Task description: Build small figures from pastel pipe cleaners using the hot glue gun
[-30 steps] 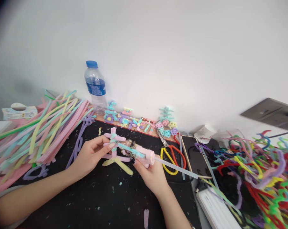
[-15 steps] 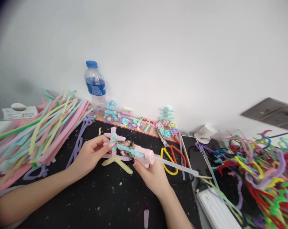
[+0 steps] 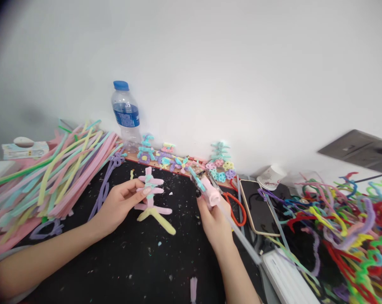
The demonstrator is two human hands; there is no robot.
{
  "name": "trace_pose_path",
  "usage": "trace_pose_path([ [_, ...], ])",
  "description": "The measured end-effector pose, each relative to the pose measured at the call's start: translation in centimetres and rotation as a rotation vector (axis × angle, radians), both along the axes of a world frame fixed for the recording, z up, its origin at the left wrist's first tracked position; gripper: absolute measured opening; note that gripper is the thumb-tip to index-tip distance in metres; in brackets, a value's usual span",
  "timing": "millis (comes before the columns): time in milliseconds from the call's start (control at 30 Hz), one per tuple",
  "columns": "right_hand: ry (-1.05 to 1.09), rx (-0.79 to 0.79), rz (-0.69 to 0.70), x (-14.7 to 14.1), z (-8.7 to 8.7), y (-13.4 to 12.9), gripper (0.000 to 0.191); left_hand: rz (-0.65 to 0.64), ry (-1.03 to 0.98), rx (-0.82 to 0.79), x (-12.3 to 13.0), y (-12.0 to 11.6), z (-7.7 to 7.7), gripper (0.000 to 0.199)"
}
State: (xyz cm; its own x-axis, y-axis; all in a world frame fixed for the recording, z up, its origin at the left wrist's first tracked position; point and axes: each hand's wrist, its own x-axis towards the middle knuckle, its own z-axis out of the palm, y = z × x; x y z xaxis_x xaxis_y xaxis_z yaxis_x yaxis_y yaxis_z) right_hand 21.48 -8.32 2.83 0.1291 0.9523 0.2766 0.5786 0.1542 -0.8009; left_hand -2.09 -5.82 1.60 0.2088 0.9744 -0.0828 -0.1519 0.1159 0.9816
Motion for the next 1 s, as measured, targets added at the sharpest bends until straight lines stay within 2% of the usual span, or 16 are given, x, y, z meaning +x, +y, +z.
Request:
trace_pose_path([
  [100, -0.301, -0.02, -0.055, 0.7, -0.8, 0.7, 0.024, -0.086, -0.056, -0.017, 0.0, 0.1, -0.4, 0.023],
  [167, -0.453, -0.046, -0.043, 1.0, -1.6, 1.0, 0.03, -0.144, -0.09, -0.031, 0.1, 0.0, -0.5, 0.024],
  [300, -0.643, -0.054, -0.073, 0.8, -2.1, 1.0, 0.042, -0.241, -0.14, -0.053, 0.2, -0.1, -0.5, 0.026],
  [367, -0.583, 0.037, -0.049, 0.2, -1.5, 0.6, 0.045, -0.252, -0.133, -0.054, 0.2, -0.2, -0.4, 0.027],
  [433, -0.392, 0.149, 0.078, -0.6, -0.6, -0.1, 0.037, -0.259, -0.103, -0.055, 0.3, -0.3, -0.3, 0.027],
  [500, -0.188, 0.148, 0.251, -1.7, 0.2, -0.9, 0.031, -0.276, -0.051, -0.053, 0.3, -0.4, -0.1, 0.028],
  [600, 0.007, 0.098, 0.378, -3.1, 0.7, -1.9, 0.03, -0.288, 0.027, -0.013, 0.3, -0.5, 0.0, 0.028],
  [767, 0.137, 0.08, 0.435, -4.3, 0.3, -2.5, 0.026, -0.303, 0.066, -0.002, 0.4, -0.6, 0.3, 0.027],
  [1000, 0.146, 0.076, 0.41, -4.3, 0.2, -2.7, 0.027, -0.297, 0.032, -0.003, 0.4, -0.5, 0.2, 0.026],
])
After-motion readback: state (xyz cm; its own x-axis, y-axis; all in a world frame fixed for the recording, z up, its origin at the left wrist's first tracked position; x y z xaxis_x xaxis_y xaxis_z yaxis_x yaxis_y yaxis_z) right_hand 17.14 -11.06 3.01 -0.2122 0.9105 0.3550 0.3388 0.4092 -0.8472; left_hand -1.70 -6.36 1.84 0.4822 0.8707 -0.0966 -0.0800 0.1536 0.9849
